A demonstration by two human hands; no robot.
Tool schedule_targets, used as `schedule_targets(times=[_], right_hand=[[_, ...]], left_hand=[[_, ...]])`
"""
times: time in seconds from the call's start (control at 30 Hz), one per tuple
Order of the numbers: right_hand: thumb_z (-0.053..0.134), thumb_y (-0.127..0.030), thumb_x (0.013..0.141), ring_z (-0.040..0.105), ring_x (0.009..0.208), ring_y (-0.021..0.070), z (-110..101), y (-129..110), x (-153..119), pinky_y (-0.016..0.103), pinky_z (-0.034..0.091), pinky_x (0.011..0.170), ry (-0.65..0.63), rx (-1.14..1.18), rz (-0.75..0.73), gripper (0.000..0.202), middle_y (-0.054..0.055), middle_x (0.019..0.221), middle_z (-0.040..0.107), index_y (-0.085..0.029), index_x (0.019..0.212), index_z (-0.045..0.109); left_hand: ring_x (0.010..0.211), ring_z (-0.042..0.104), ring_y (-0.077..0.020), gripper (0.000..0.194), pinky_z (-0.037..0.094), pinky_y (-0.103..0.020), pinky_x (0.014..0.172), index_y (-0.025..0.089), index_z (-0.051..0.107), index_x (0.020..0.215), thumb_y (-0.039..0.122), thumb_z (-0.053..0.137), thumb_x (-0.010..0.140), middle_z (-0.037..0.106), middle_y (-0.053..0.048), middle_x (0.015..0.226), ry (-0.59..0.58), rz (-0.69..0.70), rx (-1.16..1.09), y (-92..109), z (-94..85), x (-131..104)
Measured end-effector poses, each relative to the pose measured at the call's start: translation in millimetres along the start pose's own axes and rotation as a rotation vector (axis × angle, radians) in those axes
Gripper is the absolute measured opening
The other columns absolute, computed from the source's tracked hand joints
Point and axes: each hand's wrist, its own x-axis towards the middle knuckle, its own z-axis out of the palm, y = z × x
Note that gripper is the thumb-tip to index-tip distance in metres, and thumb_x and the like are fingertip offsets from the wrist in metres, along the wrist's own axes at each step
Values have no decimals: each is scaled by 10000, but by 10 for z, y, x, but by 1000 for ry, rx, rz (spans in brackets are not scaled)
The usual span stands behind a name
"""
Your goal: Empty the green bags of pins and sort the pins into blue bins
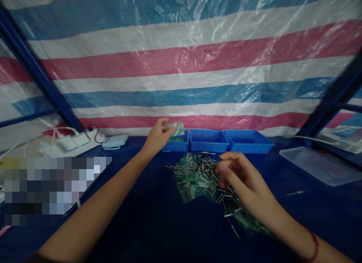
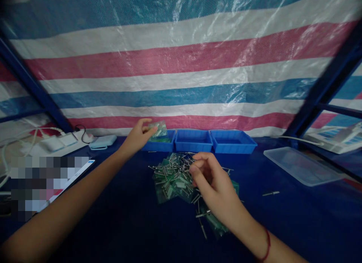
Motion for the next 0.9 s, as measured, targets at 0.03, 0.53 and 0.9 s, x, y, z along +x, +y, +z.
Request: schedule_targets(times=[0.03,0.53,0.9], right_hand=[[476,-374,883,562,563,94,-13,12,8,234,465,526,6,-3,5,211,-23,747,541,-226,1027,432],[560,-235,803,525,796,200,69,72,-49,360,401,732,-430,-858,-349,58,31,770,580,-185,782,581],[473,-190,867,534,651,132,-28,-56,-19,264,414,597,-62,-544,-328,113,6,726,551,-197,772,533]], left_hand=[[765,587,-237,434,449,-367,694,102,440,1186,325,551,831,608,-83,804,12,4,53,-43,0,70],[841,535,-164,120,390,-314,803,184,608,872,164,490,866,650,-11,871,-225,452,63,440,-8,-1019],[1040,515,-214,421,377,-345,921,122,511,1163,322,614,807,599,-92,1118,-348,381,-99,451,103,-1191]])
